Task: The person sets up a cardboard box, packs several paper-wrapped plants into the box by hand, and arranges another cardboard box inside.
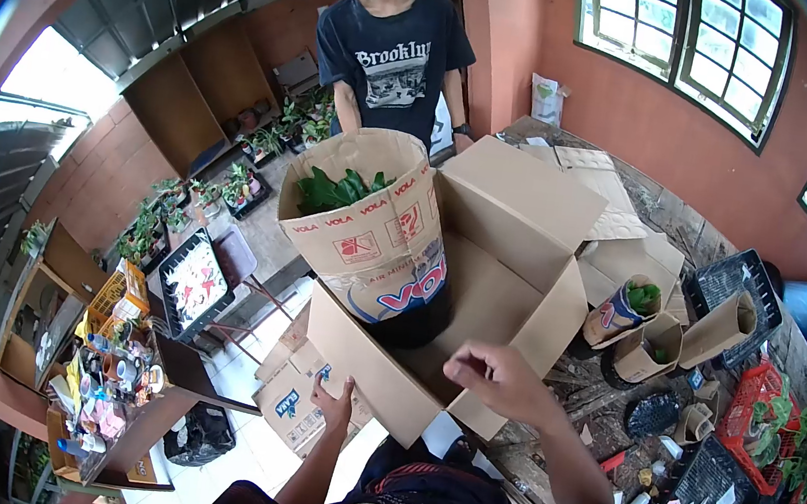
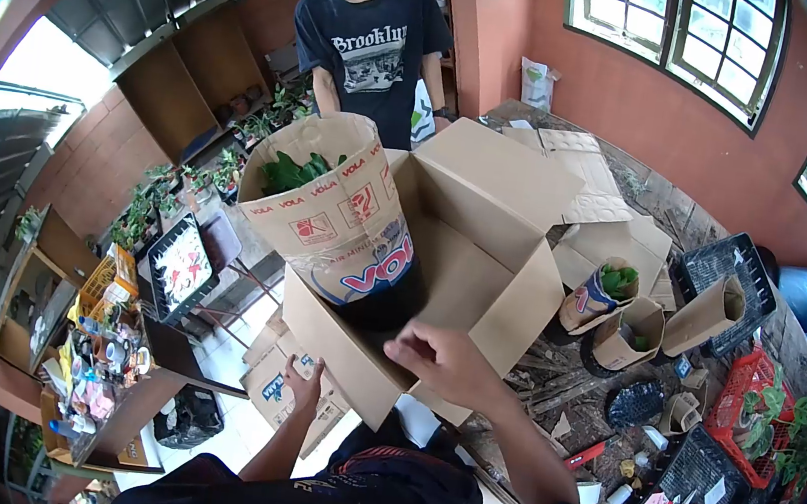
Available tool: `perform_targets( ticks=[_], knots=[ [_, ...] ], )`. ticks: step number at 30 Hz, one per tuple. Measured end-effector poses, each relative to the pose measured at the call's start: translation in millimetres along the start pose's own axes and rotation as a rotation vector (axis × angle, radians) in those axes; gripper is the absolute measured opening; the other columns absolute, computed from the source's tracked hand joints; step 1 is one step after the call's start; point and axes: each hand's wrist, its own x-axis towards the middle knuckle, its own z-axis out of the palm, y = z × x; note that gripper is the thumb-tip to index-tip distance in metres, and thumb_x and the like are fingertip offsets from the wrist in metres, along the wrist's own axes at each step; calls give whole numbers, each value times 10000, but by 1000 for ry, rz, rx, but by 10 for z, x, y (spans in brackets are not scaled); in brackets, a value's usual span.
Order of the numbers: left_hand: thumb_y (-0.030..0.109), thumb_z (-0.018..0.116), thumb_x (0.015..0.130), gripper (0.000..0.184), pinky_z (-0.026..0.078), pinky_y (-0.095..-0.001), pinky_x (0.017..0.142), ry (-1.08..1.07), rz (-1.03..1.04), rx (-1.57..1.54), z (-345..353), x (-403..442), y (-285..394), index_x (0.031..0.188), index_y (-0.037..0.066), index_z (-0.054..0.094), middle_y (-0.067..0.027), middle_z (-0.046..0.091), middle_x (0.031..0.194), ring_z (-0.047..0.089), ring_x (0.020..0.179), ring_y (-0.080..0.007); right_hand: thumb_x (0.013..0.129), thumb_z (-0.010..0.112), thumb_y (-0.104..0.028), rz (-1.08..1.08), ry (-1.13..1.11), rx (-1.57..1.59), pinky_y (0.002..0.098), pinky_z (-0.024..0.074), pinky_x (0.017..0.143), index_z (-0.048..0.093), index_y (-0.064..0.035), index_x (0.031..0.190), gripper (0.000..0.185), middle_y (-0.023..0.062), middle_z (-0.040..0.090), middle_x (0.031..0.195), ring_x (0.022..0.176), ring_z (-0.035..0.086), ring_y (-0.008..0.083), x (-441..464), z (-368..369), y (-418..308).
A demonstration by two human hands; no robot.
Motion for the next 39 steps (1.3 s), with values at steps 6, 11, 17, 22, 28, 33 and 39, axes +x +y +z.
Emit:
perform_targets(
  ticks=[6, 11, 17, 22, 28, 33, 39],
  knots=[
    [338, 789, 745, 902, 302, -471, 1069, -135, 214, 84, 49, -52, 38, 1433, 98, 258, -256, 232, 1338, 293, 1266, -430, 907, 630, -351, 398, 59, 164, 249, 419, 589, 627, -9, 796, 359, 6, 573, 666, 629, 502, 68, -728, 400, 1156],
    [177, 747, 796, 840, 352, -462, 1060, -305, 564, 65, 191, -118, 243, 1455, 115, 231, -237, 280, 1362, 304, 1305, -389, 923, 615, -302, 524, 74, 251, 226, 436, 600, 642, -20, 878, 287, 9, 613, 727, 654, 533, 65, -1216, 886, 1853],
    [107, 674, 863, 912, 520, -382, 923, -530, 446, -227, 460, -127, 154, 1505, 183, 32, -234, 284, 1334, 371, 1267, -325, 897, 644, -359, 752, -18, 149, 260, 475, 629, 642, -22, 912, 338, 51, 643, 767, 681, 580, 109, -1625, 1259, 2193],
    [275, 704, 845, 911, 452, -441, 971, -531, 436, -25, 83, -110, 14, 1505, 197, 80, -258, 278, 1358, 377, 1261, -384, 830, 682, -439, 820, -219, -95, 322, 504, 815, 598, -17, 1149, 535, 145, 670, 982, 910, 642, 234, -2204, 1646, 3015],
    [353, 716, 820, 663, 471, -437, 904, -515, 370, 1, -577, 39, -752, 1394, 193, 424, -246, 337, 1346, 459, 1190, -379, 750, 694, -447, 1375, -186, 282, 617, 455, 851, 302, -180, 1445, 842, 160, 363, 1433, 1249, 436, 352, -2256, 2318, 2638],
    [418, 696, 807, 504, 485, -380, 888, -752, 37, 259, -1249, 85, -2327, 1182, 91, 614, -189, 655, 1062, 621, 1019, -301, 603, 676, -383, 1410, -95, 89, 533, 389, 1001, 257, -144, 1471, 993, 232, 304, 1454, 1301, 366, 386, -2445, 3205, 3468],
    [515, 683, 784, 566, 480, -421, 904, -1116, -231, 846, -2332, -138, -3671, 1192, 128, 612, -144, 647, 1145, 657, 971, -277, 644, 640, -304, 1398, -31, -46, 405, 440, 949, 493, 4, 1287, 728, 224, 562, 1213, 1147, 536, 313, -2640, 3451, 3749]
  ],
)
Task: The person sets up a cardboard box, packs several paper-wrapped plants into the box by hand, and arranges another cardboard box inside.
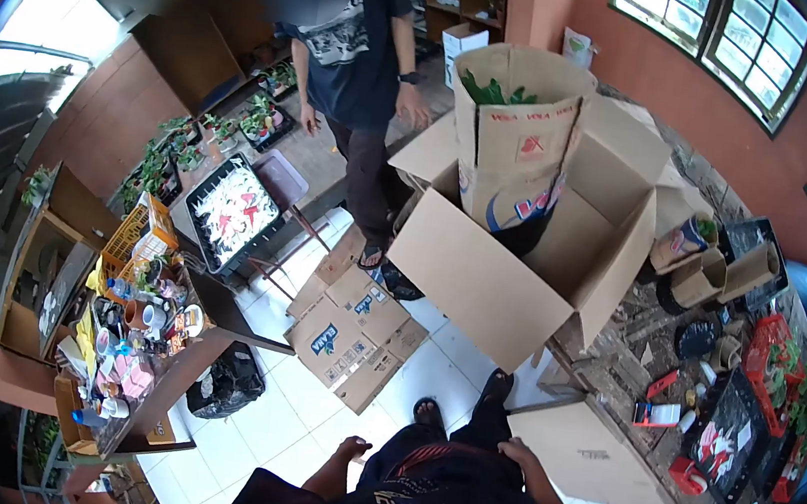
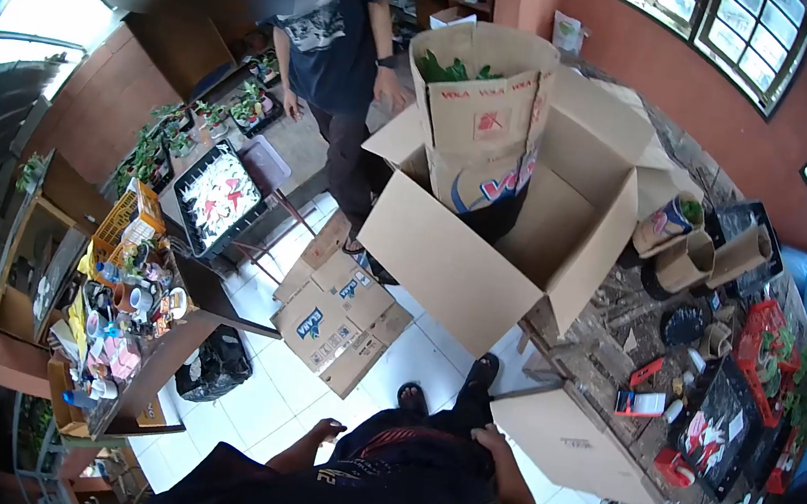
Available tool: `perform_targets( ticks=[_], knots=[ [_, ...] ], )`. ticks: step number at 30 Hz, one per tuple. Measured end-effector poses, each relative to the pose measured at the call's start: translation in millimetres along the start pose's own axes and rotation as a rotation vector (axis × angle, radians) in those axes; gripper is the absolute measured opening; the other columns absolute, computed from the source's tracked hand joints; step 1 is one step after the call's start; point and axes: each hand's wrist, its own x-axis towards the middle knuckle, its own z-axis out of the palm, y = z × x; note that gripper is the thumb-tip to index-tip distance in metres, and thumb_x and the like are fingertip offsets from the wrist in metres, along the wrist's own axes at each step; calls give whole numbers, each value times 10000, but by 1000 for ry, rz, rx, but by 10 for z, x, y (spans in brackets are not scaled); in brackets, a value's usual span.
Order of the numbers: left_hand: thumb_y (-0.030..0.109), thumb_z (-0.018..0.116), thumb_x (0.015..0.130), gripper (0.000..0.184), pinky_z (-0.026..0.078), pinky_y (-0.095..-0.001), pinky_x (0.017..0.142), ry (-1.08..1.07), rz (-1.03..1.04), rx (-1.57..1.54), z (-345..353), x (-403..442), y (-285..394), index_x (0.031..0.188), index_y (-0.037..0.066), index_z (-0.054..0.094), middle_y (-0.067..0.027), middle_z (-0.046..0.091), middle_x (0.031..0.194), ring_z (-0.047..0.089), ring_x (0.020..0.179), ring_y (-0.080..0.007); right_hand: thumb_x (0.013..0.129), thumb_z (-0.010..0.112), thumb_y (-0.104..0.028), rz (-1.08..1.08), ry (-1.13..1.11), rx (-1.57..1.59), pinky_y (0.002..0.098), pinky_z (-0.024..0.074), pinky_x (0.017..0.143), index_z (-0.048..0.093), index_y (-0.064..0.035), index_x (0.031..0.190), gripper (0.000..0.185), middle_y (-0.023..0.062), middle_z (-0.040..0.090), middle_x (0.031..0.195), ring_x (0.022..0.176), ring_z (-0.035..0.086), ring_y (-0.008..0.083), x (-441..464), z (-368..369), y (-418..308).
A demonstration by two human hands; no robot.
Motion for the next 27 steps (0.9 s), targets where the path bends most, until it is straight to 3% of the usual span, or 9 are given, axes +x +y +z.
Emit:
perform_targets(
  ticks=[2, 6, 8, 10, 12, 14, 20, 24, 27],
  knots=[
    [446, 680, 821, 483, 492, -481, 803, 69, -222, -626, 0, -376, 50, 1181, 139, 589, -99, 661, 1049, 681, 818, -243, 757, 588, -395, -105, 203, -97, 409, 437, 963, 519, 28, 1247, 652, 255, 565, 1227, 1162, 545, 344, -353, 22, -85],
    [372, 677, 844, 364, 452, -400, 592, 144, -182, -688, 23, -533, 98, 1131, 165, 590, -40, 639, 905, 636, 683, -174, 829, 494, -434, -140, 125, -164, 426, 394, 1015, 547, 0, 1235, 597, 230, 528, 1294, 1214, 499, 362, -592, -109, -203],
    [367, 689, 831, 386, 483, -358, 619, 112, -138, -669, 57, -433, 108, 1133, 142, 601, -48, 646, 877, 605, 644, -174, 814, 558, -436, -280, 185, -199, 443, 479, 871, 645, -6, 1046, 497, 236, 634, 1078, 990, 628, 345, -712, -174, -208],
    [344, 694, 828, 394, 503, -371, 675, 91, 39, -640, 103, -69, 37, 1124, 97, 613, -79, 656, 887, 621, 705, -183, 806, 601, -478, -72, 182, 27, 415, 505, 809, 671, -53, 991, 469, 189, 668, 975, 928, 645, 313, -1199, -235, -438],
    [296, 678, 848, 365, 515, -362, 698, 223, 161, -572, -125, -167, 440, 1107, 44, 617, -114, 661, 904, 636, 777, -190, 823, 577, -506, -162, 227, 19, 411, 503, 818, 670, -61, 990, 484, 172, 670, 986, 933, 644, 319, -1015, -161, -228],
    [212, 643, 880, 306, 523, -332, 702, 551, 602, -572, -321, 5, 725, 1107, 9, 606, -127, 658, 912, 643, 839, -196, 824, 575, -511, -157, 236, 23, 408, 498, 834, 663, -67, 1011, 490, 169, 669, 999, 944, 642, 319, -1054, -138, -175],
    [104, 633, 895, 203, 471, -263, 727, 900, 1117, -664, -1885, -1341, 2930, 1059, -9, 598, -70, 615, 905, 570, 803, -131, 814, 584, -524, -122, 249, 70, 380, 473, 906, 628, -31, 1136, 591, 184, 644, 1124, 1055, 612, 324, -811, -24, 47],
    [151, 743, 803, 669, 398, -354, 953, 902, 1314, -712, -2677, -1716, 4064, 1345, 14, 374, -152, 513, 1256, 510, 1143, -224, 799, 615, -507, -142, 235, 174, 381, 481, 899, 625, -25, 1144, 594, 199, 643, 1113, 1043, 616, 329, -706, -79, 90],
    [222, 802, 741, 905, 331, -397, 1027, 877, 1217, -724, -3029, -1580, 4624, 1422, 25, 240, -192, 365, 1404, 389, 1286, -289, 798, 625, -492, -95, 189, 294, 391, 488, 873, 639, -35, 1099, 548, 191, 661, 1050, 995, 630, 327, -735, -185, 33]
  ],
)
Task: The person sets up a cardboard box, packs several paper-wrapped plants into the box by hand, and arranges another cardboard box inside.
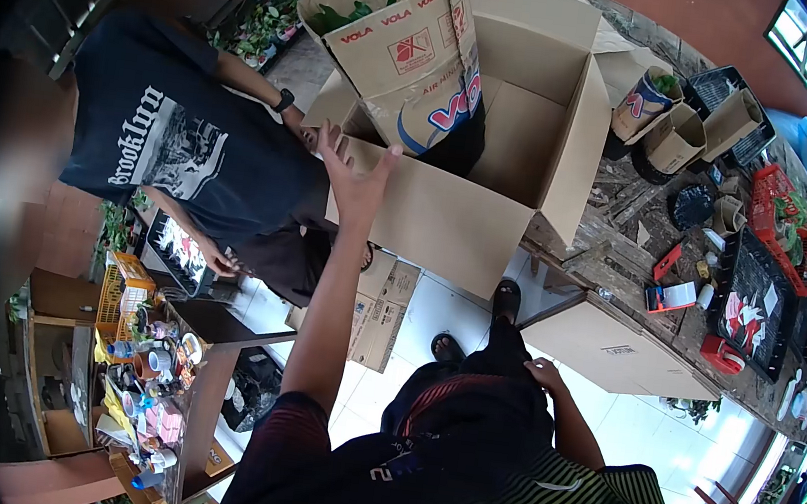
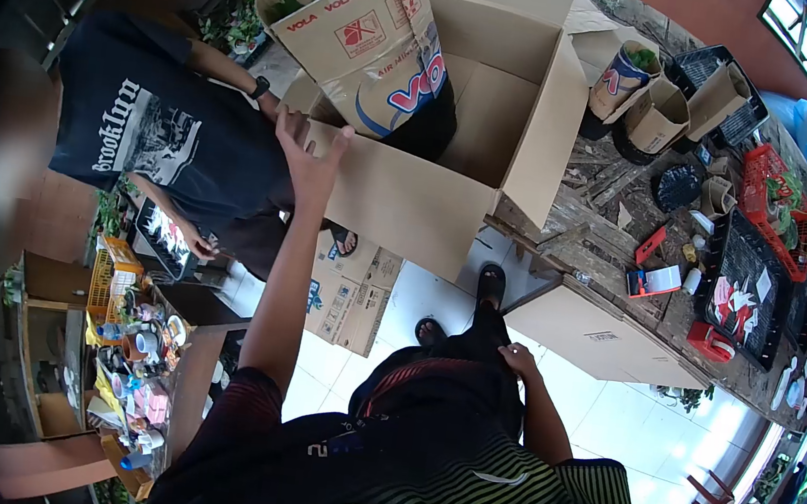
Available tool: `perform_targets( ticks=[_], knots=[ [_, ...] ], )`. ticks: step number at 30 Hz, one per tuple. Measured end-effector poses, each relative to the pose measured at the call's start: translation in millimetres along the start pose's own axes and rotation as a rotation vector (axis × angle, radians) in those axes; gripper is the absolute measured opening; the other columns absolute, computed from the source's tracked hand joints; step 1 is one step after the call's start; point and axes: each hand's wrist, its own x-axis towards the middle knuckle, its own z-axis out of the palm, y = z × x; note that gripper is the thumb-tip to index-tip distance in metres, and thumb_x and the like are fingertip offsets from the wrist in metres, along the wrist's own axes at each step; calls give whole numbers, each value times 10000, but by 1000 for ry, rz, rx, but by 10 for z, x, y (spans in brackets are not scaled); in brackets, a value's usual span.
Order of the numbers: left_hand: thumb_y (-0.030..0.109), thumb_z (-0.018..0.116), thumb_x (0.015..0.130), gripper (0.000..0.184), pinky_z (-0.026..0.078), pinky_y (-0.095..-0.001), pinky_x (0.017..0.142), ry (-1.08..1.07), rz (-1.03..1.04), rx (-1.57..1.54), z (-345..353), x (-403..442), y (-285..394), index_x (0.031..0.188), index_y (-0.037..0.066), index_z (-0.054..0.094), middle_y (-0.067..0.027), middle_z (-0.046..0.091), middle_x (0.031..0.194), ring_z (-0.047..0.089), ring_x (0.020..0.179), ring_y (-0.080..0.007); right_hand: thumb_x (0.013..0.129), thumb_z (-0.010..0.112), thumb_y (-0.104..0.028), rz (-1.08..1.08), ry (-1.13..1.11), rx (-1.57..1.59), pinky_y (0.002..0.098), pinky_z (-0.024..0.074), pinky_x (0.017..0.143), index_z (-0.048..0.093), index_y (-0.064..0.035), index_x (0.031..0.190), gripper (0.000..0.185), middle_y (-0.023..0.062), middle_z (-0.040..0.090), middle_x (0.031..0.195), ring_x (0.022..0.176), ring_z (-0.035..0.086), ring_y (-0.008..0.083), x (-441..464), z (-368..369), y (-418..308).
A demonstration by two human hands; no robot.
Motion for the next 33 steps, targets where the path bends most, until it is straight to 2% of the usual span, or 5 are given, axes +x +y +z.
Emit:
perform_targets(
  ticks=[9, 12, 16, 21, 33],
  knots=[
    [318, 808, 738, 771, 261, -436, 1067, 289, 544, 123, 213, 1091, 689, 1347, 74, 404, -214, 266, 1406, 298, 1311, -348, 831, 641, -403, -277, 131, 32, 376, 491, 835, 664, -21, 975, 409, 172, 678, 977, 951, 639, 321, 380, -196, 363],
    [290, 697, 861, 301, 306, -383, 998, 286, 539, 130, 236, 1155, 668, 822, 22, 566, -173, 403, 1264, 364, 1252, -278, 849, 642, -347, -265, 130, 126, 362, 516, 729, 658, -32, 1000, 349, 154, 685, 918, 830, 659, 260, 504, -335, 339],
    [246, 534, 962, 330, 307, -348, 971, 296, 427, -111, 165, 1089, 681, 725, 21, 487, -157, 468, 1187, 397, 1202, -230, 904, 593, -322, -80, -4, 246, 286, 480, 611, 633, -87, 1089, 301, 56, 660, 882, 716, 618, 146, 312, -668, -267],
    [210, 525, 944, 330, 458, -292, 907, 233, 233, -179, 105, 1057, 688, 1202, 6, 506, -38, 471, 1109, 550, 1031, -151, 900, 583, -280, -220, 21, 356, 259, 434, 497, 600, -52, 1107, 309, 41, 654, 831, 642, 591, 121, 311, -961, -811],
    [163, 421, 824, 166, 183, -410, 1090, 297, 424, -205, 202, 900, 744, 732, 27, 397, -237, 402, 1326, 312, 1317, -270, 913, 330, -683, -296, 20, 704, 324, 465, 731, 557, -106, 1184, 677, 46, 648, 938, 818, 605, 144, 201, -1541, -1888]
  ],
)
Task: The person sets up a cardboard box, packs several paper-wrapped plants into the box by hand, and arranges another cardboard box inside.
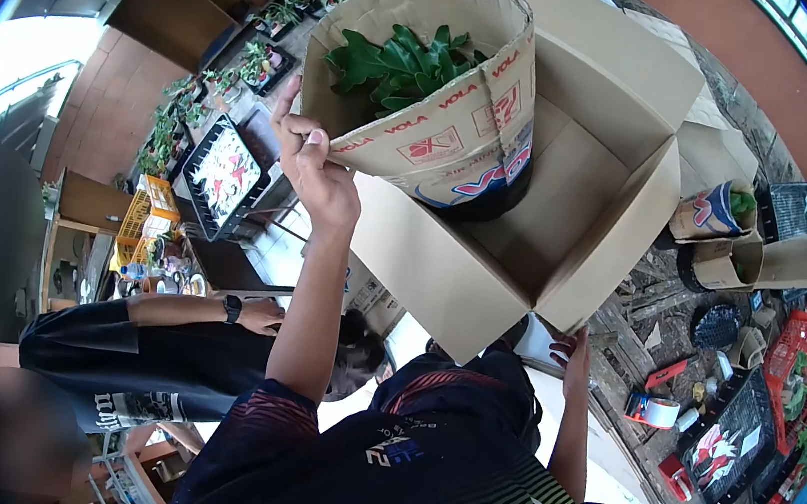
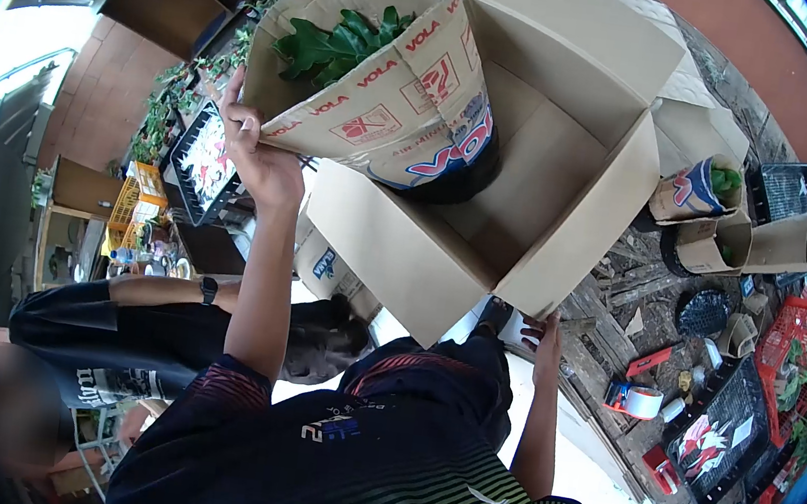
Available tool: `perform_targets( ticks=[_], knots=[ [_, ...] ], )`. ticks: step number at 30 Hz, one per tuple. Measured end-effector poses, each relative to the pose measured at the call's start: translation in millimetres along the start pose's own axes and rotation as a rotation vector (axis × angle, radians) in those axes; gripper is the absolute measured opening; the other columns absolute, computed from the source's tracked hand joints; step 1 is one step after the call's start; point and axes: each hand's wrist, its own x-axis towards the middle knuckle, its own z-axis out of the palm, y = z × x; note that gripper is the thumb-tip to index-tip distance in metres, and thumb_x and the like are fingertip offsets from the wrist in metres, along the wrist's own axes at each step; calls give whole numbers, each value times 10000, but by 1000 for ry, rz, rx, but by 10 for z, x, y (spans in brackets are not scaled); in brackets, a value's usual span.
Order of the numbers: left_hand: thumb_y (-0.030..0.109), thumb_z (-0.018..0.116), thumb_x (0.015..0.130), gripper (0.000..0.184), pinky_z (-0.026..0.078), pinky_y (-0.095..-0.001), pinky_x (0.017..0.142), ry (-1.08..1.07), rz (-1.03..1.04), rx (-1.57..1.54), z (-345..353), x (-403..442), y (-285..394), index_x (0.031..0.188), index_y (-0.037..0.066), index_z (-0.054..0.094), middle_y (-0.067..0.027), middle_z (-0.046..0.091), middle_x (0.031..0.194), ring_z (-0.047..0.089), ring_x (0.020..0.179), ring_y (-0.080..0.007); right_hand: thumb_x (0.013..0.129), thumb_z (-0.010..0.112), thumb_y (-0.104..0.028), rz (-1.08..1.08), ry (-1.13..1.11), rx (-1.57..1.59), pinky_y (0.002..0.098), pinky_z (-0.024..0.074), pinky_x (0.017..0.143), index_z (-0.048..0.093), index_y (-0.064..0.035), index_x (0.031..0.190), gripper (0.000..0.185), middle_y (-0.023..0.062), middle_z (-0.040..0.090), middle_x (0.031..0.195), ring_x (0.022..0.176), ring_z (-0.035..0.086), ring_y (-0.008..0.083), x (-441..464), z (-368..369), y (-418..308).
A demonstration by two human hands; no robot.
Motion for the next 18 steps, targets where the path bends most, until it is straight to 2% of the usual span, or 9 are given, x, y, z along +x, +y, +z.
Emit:
perform_targets(
  ticks=[2, 7, 9, 10, 12, 13, 14, 17, 18],
  knots=[
    [164, 424, 819, 161, 179, -405, 1086, -36, 13, 34, -35, 2, -32, 734, 29, 400, -224, 403, 1329, 314, 1311, -261, 894, 332, -712, 19, -21, -29, 322, 467, 740, 554, -110, 1171, 698, 53, 649, 913, 837, 615, 144, 34, 36, -143],
    [238, 429, 895, 227, 338, -365, 994, -39, -123, 110, -36, 34, 19, 766, 50, 431, -179, 360, 1371, 376, 1258, -232, 908, 444, -629, 47, 8, 31, 317, 489, 720, 562, -82, 1132, 603, 72, 656, 843, 793, 629, 144, -45, 141, -398],
    [292, 442, 928, 269, 377, -346, 976, -85, -85, 194, -84, 45, -25, 863, 38, 505, -163, 340, 1389, 374, 1273, -220, 901, 551, -545, 41, -1, 73, 264, 480, 667, 571, -116, 1080, 465, 30, 633, 791, 715, 605, 96, -62, 80, -404],
    [292, 442, 928, 269, 377, -346, 976, -82, -90, 191, -52, 40, -13, 863, 38, 505, -163, 340, 1389, 374, 1273, -220, 901, 551, -545, 42, 3, 69, 264, 480, 667, 571, -116, 1080, 465, 30, 633, 791, 715, 605, 96, -22, 10, -330],
    [308, 432, 942, 331, 347, -349, 1028, -48, -160, 105, 21, 33, 44, 1042, 15, 547, -164, 316, 1415, 331, 1328, -237, 923, 544, -496, 16, -33, 70, 287, 492, 632, 555, -104, 1048, 412, 13, 541, 675, 621, 569, 108, 51, -63, -263],
    [423, 413, 962, 517, 290, -411, 1082, -95, -214, 128, -6, 4, 60, 1328, 58, 419, -155, 276, 1451, 272, 1375, -262, 923, 559, -471, 34, -34, 89, 282, 495, 613, 550, -109, 1020, 375, 1, 510, 655, 590, 535, 91, 51, -63, -285],
    [423, 413, 962, 517, 290, -411, 1082, -93, -211, 131, -23, -41, 18, 1328, 58, 419, -155, 276, 1451, 272, 1375, -262, 923, 559, -471, 33, -38, 88, 282, 495, 613, 550, -109, 1020, 375, 1, 510, 655, 590, 535, 91, 49, -65, -312],
    [676, 349, 902, 779, 209, -513, 1106, -36, -300, 0, -149, -202, -111, 1486, 221, 107, -126, 243, 1475, 224, 1391, -292, 937, 551, -439, 38, -47, 56, 291, 488, 640, 553, -76, 1113, 404, 24, 551, 731, 621, 542, 122, 133, -24, -282],
    [634, 362, 925, 732, 257, -514, 1087, -31, -336, 55, -273, -261, -250, 1477, 194, 166, -123, 259, 1461, 244, 1379, -295, 934, 540, -458, -171, 121, -162, 318, 467, 715, 529, -71, 1195, 466, 70, 532, 891, 772, 530, 161, 261, -37, -133]
  ],
)
